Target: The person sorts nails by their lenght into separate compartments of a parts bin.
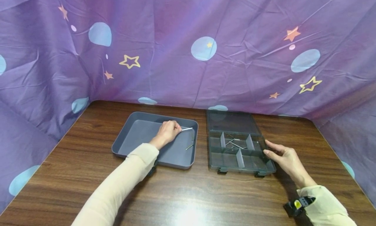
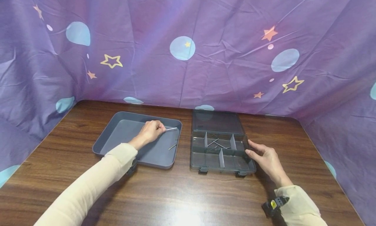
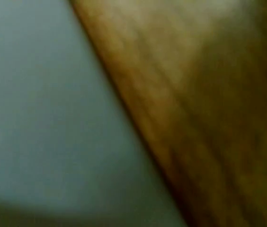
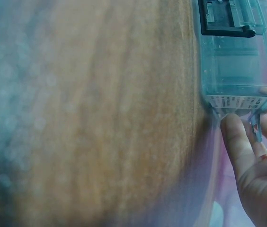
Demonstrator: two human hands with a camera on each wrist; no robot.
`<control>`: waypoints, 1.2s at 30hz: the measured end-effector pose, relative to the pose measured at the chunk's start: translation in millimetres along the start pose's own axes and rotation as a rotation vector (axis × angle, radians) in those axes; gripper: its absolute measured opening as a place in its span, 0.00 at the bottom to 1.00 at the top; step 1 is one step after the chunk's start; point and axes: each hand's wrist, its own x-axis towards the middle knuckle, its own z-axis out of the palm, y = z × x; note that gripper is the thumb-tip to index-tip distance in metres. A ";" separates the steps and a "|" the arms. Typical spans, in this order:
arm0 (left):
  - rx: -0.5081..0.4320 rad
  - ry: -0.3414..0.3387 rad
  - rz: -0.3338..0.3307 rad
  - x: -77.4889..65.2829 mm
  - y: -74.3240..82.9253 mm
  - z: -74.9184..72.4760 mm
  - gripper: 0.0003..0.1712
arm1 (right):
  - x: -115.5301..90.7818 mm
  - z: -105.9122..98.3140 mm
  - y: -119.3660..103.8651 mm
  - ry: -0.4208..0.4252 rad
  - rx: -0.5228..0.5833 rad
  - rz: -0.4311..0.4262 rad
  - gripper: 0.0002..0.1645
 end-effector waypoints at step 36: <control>-0.244 0.033 0.058 -9.4 40.2 -1.3 0.08 | 0.7 0.7 0.9 0.004 -0.005 -0.003 0.30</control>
